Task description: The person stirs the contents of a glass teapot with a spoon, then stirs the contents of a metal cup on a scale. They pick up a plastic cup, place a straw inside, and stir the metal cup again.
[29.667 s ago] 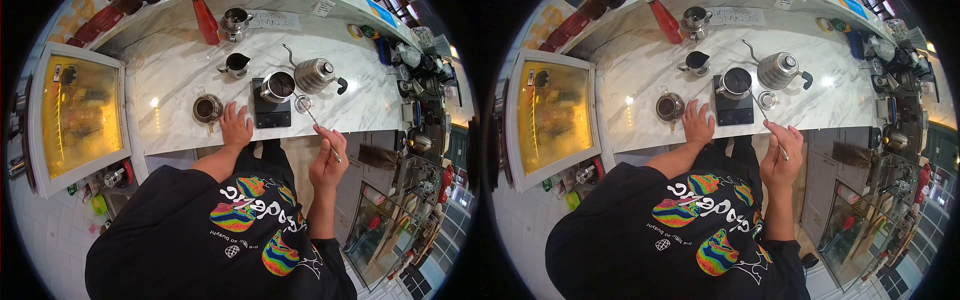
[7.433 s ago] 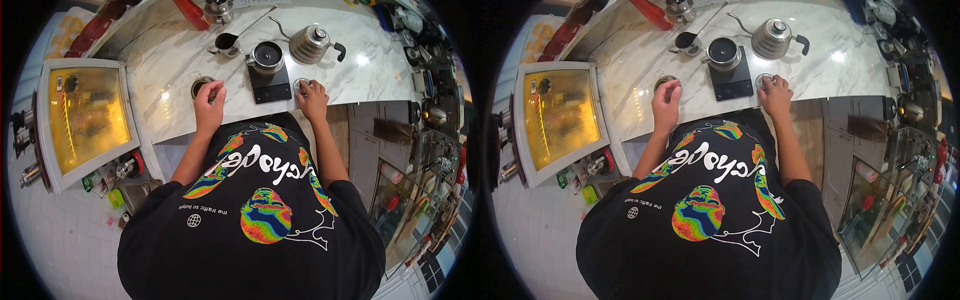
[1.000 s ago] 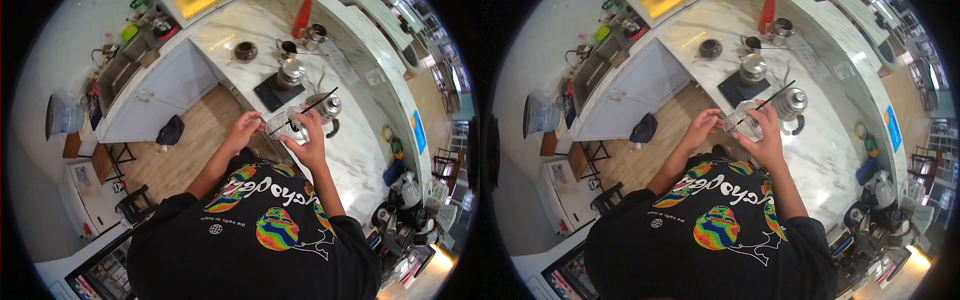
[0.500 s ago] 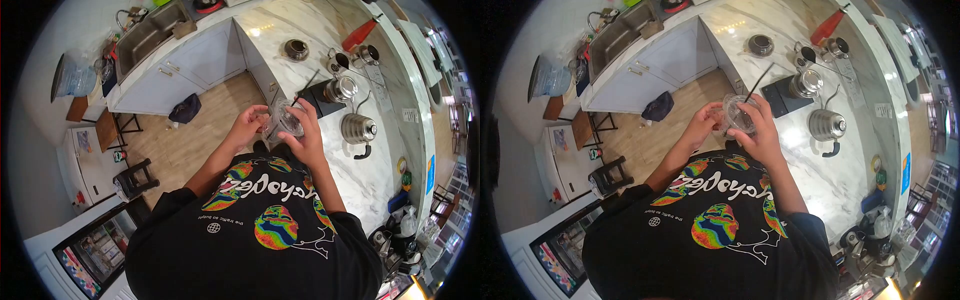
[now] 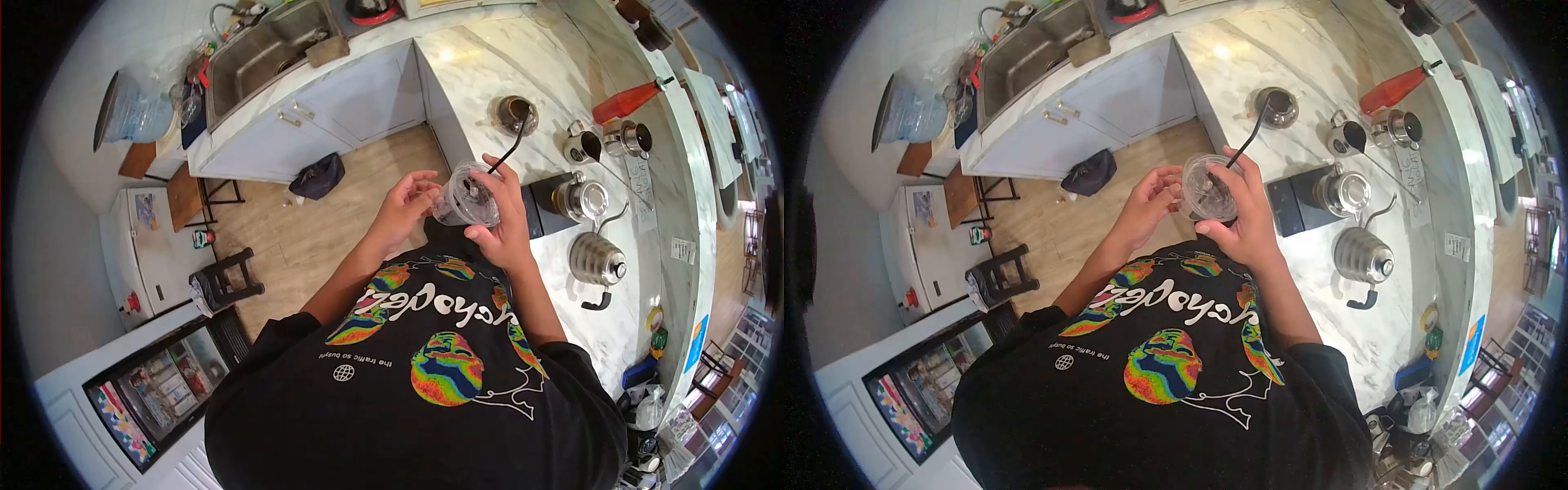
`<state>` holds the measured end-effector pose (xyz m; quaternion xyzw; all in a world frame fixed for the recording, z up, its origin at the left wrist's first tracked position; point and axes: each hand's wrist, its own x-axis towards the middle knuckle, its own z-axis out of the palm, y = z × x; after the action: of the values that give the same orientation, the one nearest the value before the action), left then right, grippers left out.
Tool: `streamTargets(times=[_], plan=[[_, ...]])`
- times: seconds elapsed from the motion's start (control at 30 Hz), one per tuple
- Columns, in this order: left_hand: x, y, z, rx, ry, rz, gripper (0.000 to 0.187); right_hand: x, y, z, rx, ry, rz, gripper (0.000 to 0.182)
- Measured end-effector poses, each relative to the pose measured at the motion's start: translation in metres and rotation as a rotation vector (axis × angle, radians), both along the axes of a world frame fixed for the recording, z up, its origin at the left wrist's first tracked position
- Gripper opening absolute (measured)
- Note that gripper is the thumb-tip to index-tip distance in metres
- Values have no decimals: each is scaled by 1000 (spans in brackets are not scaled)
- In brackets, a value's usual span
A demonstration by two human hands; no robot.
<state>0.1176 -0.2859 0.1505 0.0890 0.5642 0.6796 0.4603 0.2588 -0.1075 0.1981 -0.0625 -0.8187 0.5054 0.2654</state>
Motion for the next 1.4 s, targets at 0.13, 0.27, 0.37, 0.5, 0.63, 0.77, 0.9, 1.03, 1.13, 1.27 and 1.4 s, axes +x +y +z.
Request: streamTargets(times=[0.13,0.27,0.37,0.5,0.63,0.77,0.9,1.03,1.13,1.27,1.4], plan=[[-30,46,5,-30,17,-53,40,-20,33,5,-10,-27,-87,66],[-57,87,12,-66,114,-178,41,-37,61,4,-50,51,-226,52],[-74,116,18,-102,158,-244,40,-47,75,-4,-107,55,-309,44],[-86,146,18,-16,138,-279,45,-55,95,3,-135,63,-367,40],[-96,168,30,111,176,-429,54,-55,117,14,-62,62,-458,44],[-109,201,28,202,174,-590,67,-59,134,16,-73,91,-535,49],[-129,228,18,180,368,-698,83,-73,139,17,-105,74,-645,49],[-153,258,15,160,542,-807,84,-97,142,16,-137,89,-717,49],[-179,280,16,148,666,-863,85,-123,148,18,-157,99,-750,49],[-213,312,28,189,797,-960,84,-149,161,24,-124,64,-816,48],[-243,335,17,230,761,-1008,83,-175,171,20,-86,48,-928,45]])
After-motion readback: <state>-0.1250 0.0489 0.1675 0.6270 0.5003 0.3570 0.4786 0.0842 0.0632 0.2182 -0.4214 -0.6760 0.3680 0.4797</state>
